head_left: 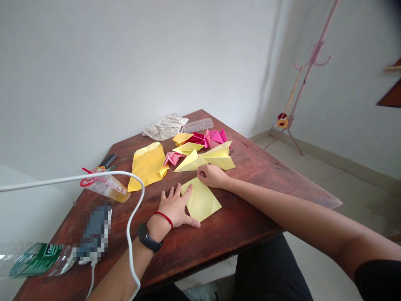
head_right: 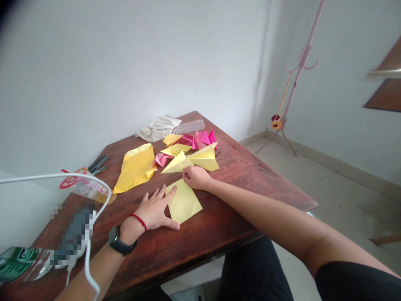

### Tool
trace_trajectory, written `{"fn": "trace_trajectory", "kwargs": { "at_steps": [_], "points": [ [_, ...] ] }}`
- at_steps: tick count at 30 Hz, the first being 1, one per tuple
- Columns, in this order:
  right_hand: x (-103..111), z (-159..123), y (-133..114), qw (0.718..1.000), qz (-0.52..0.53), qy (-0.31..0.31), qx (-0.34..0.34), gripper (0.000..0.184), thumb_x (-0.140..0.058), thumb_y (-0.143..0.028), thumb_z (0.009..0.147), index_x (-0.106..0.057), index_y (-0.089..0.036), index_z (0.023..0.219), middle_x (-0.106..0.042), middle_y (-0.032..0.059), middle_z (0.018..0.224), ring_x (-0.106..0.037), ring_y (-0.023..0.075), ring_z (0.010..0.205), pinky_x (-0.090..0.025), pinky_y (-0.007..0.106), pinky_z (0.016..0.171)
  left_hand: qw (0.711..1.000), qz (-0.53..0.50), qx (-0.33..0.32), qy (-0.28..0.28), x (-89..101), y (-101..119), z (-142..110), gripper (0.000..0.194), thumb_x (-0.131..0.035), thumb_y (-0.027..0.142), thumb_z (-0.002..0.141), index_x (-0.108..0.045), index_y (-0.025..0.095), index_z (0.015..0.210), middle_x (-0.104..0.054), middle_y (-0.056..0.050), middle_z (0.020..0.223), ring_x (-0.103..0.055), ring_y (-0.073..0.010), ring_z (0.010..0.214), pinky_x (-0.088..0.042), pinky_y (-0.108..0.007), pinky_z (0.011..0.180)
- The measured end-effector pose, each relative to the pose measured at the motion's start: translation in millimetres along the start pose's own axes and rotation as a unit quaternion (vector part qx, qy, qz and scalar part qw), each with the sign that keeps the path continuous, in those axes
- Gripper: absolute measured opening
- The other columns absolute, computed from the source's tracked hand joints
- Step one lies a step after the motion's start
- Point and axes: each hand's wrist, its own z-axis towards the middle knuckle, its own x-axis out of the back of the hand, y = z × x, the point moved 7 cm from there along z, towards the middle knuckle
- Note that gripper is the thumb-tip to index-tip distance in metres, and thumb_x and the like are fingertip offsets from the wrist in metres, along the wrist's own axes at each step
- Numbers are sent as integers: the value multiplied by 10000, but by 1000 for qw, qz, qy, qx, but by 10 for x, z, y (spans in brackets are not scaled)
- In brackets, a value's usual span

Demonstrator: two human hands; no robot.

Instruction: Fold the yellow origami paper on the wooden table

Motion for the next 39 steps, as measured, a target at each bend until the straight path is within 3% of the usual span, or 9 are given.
{"fn": "trace_trajectory", "kwargs": {
  "at_steps": [3, 5, 8, 11, 14, 19, 27, 34, 39],
  "points": [
    [30, -2, -18, 1000, 23, 8, 1, 113, -597, -120, 839, -688, -174, 799, -728, 36, 793, -623, 153, 688, -388, 233, 607, 999, -41, -19, 26, 28, -78, 6, 1462, -848, 747, 512, -102, 227, 1657, -107, -209, 1699, -108, -458, 1559, -155, -663, 1215],
    [80, -2, -16, 997, 73, 33, -4, 105, -597, -141, 856, -693, -166, 820, -726, 34, 776, -626, 151, 679, -409, 233, 610, 989, -117, -60, 74, 94, -154, 34, 1356, -846, 695, 585, -163, 211, 1653, -162, -181, 1697, -171, -432, 1557, -196, -615, 1232],
    [162, -3, 5, 981, 177, 83, -12, 112, -610, -210, 873, -692, -160, 816, -723, 39, 768, -621, 162, 677, -434, 256, 623, 940, -263, -132, 175, 232, -320, 133, 995, -795, 533, 764, -351, 234, 1603, -378, -133, 1636, -391, -355, 1487, -320, -491, 1221],
    [188, -3, 22, 962, 252, 101, -15, 180, -627, -322, 889, -696, -163, 839, -725, 46, 792, -621, 172, 688, -453, 278, 628, 879, -389, -156, 228, 229, -511, 316, 734, -781, 394, 801, -541, 247, 1479, -624, -117, 1436, -597, -325, 1296, -467, -465, 1106],
    [200, -10, 50, 950, 290, 115, -30, 248, -665, -416, 875, -705, -172, 867, -708, 41, 772, -598, 170, 665, -447, 280, 598, 819, -504, -180, 207, 74, -573, 483, 578, -767, 368, 817, -632, 189, 1350, -739, -114, 1163, -714, -274, 1017, -570, -411, 913],
    [171, -29, 47, 943, 316, 97, -38, 302, -720, -477, 847, -711, -188, 932, -714, 53, 856, -614, 173, 703, -471, 282, 613, 742, -612, -219, 164, -102, -523, 512, 499, -746, 344, 846, -638, 142, 1289, -693, -19, 817, -703, -176, 700, -561, -314, 719],
    [51, -78, 41, 949, 311, 48, -36, 414, -805, -517, 762, -686, -216, 1020, -679, 31, 830, -625, 190, 711, -492, 289, 587, 719, -622, -234, 202, -62, -519, 479, 473, -765, 364, 807, -697, 141, 1218, -679, -1, 755, -662, -163, 649, -534, -294, 687],
    [86, -108, 21, 929, 358, 82, -56, 411, -856, -495, 686, -608, -236, 886, -550, -44, 650, -525, 137, 546, -439, 263, 504, 716, -603, -249, 247, -21, -561, 433, 494, -753, 359, 802, -714, 159, 1253, -691, -14, 779, -632, -160, 676, -500, -266, 661],
    [89, -108, -11, 925, 369, 74, -54, 422, -850, -496, 692, -606, -240, 924, -642, 0, 759, -621, 177, 673, -527, 301, 611, 722, -588, -271, 245, 41, -519, 340, 531, -798, 334, 758, -715, 196, 1264, -720, -15, 857, -602, -148, 711, -483, -246, 660]
  ]
}}
